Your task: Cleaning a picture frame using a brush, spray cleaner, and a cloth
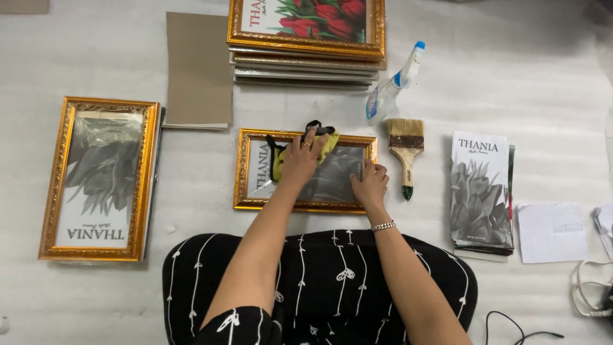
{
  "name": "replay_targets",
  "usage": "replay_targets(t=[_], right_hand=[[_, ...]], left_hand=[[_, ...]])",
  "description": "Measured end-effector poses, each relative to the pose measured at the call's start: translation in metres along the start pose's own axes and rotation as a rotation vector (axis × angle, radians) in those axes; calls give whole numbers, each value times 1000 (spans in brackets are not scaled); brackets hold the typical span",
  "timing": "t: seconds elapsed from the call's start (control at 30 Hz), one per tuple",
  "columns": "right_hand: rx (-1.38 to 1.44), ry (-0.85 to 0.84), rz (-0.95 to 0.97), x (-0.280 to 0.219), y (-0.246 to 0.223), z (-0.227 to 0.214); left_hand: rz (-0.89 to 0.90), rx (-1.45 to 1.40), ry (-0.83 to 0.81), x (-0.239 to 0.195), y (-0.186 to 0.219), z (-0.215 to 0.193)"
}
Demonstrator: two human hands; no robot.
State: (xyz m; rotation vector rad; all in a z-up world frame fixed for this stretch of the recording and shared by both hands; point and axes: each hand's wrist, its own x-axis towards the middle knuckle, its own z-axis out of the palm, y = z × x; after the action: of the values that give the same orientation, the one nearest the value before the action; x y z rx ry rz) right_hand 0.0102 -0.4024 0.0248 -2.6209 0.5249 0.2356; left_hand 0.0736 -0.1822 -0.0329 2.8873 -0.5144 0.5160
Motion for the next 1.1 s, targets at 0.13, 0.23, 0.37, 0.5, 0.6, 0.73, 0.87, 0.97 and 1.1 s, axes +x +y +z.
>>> replay_targets(t=[0.13, 0.23, 0.37, 0.5, 0.6, 0.73, 0.87, 0.97, 1.1], right_hand=[[24, 16, -15, 3, 5, 3], [91, 68, -16, 3, 1, 1], [133, 88, -28, -11, -15, -21], [182, 72, -22, -16, -21, -33], [196, 70, -13, -13, -19, -33], [240, 47, 11, -20, -33, -58], [324, 62, 77, -15, -25, -65], [342, 83, 103, -4, -11, -56], [392, 68, 131, -11, -20, -67]], left_hand=[[-38, -110, -71, -9, 37, -30], [127, -195, -250, -34, 52, -63], [306, -325, -411, -66, 59, -116], [425, -233, -299, -59, 43, -98], [444, -123, -52, -28, 30, -78], [299, -146, -251, 19, 37, -34], [100, -101, -139, 33, 76, 3], [106, -124, -112, 14, 96, -12], [266, -262, -440, -19, 105, -74]])
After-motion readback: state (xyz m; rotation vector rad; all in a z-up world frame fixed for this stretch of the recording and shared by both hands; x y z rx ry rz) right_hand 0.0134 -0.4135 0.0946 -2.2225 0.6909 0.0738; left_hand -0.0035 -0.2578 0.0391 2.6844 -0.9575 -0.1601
